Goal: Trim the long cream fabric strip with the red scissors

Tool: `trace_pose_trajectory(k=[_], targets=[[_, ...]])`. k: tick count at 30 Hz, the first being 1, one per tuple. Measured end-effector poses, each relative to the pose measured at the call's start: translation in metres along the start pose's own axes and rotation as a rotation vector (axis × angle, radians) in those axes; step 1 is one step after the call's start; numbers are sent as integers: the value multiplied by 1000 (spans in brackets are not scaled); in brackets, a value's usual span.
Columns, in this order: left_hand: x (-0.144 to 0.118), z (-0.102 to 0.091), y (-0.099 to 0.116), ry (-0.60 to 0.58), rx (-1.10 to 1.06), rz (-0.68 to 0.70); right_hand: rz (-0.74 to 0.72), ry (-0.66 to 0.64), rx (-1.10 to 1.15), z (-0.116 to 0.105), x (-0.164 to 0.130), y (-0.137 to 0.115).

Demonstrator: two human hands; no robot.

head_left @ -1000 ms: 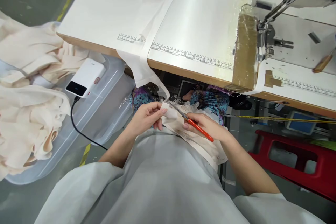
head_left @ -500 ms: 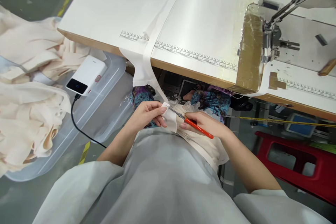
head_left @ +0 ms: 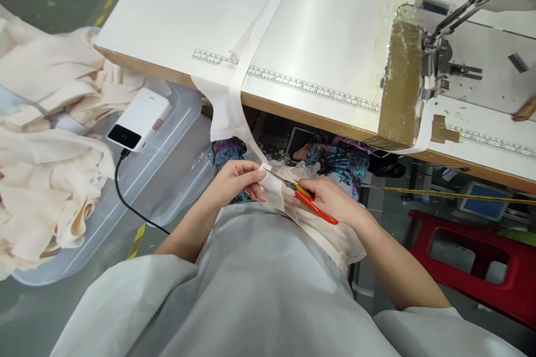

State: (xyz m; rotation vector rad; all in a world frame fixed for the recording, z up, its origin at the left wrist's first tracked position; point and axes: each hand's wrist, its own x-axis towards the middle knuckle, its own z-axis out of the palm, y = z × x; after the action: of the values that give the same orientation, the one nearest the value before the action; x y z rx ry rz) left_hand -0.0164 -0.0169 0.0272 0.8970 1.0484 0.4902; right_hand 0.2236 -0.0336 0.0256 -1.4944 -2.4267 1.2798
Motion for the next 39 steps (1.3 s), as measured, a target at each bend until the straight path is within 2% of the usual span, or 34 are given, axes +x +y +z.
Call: trace_pose_trajectory(k=[9,17,21,25,28,30,31,32,33,35,36,37,39], targets=[[-1,0,4,-20,-12,-5,18,14,-165,-5,6,-10],[-1,1,3,-20,-3,-30,16,50,-128,1,6,-2],[0,-1,3,-12,29,-30,22,66,9,-4,6,1],[3,7,2,-40,51,-26,-19,80,346,-4,13,-6],[3,18,0,-94,38,1,-57,181,509,7,23,-14],[4,20,7,-129,106,48,-57,288,500,13,27,-17],[5,18,14,-104,197,103,-58,343,466,14,27,-17],[8,13,25,-30,329,189,-62,399,420,13,25,-17],[13,5,39,91,488,306,-65,452,368,11,21,-15],[28,-15,74,422,825,574,-57,531,292,4,8,-11],[37,-25,92,536,958,676,-40,558,281,0,-1,-8],[46,-33,109,608,1085,729,-17,583,286,-4,-10,-5],[64,-44,134,651,1291,655,38,635,324,-10,-30,3]])
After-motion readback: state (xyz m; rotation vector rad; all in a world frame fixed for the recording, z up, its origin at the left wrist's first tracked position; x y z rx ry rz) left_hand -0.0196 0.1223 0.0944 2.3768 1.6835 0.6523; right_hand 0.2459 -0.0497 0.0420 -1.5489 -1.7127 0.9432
